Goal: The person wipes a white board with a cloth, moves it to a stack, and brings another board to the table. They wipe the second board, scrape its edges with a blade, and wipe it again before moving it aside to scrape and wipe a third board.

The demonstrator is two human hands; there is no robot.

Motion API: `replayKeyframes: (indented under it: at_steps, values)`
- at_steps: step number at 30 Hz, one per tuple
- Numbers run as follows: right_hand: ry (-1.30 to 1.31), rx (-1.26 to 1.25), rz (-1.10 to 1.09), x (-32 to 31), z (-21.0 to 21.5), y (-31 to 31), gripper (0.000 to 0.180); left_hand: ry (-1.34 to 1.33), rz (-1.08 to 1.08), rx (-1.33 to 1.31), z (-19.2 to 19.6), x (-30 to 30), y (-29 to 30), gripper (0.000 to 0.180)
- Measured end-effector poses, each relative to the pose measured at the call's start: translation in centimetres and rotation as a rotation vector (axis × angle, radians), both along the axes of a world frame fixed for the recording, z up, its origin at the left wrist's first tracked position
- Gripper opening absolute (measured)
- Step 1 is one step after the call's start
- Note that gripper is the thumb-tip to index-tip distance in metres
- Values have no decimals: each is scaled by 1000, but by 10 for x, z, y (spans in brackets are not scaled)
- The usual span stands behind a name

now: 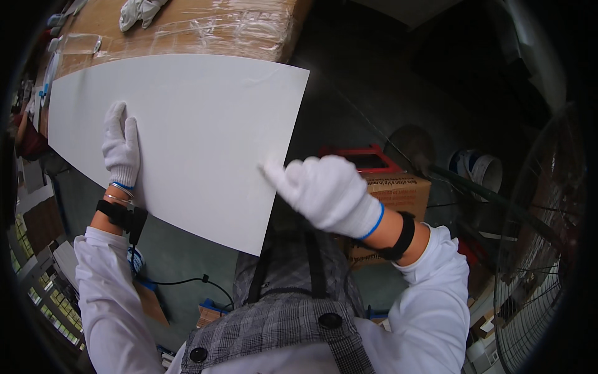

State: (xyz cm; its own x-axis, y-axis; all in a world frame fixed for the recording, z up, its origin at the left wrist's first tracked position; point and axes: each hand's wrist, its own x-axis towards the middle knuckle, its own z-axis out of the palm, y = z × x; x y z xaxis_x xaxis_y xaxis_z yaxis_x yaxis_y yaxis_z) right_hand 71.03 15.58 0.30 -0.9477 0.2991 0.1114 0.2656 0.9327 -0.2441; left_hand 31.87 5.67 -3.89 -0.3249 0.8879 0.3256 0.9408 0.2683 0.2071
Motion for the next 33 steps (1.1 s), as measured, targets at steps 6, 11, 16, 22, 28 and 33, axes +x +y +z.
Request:
replayKeyframes:
  at_steps: [6,11,16,22,28,33]
  values:
    - [100,70,-167,7,-15,22,47,-14,-1,-5,-1,-2,-1,38]
    - [76,49,76,8,-6,-10,47,-14,6,-10,-1,-2,1,38]
    - [82,46,-90,1,-12,7,44,8,7,-9,-2,-4,-3,38]
    - [136,43,-52,-2,-17,9,39,-11,6,-3,-2,-3,-2,38]
    - [65,-4,67,-3,-6,-21,39,7,4,-3,-4,-3,1,37]
    - [210,62,-229,-7,-24,23,39,4,9,-30,-2,-3,-3,39]
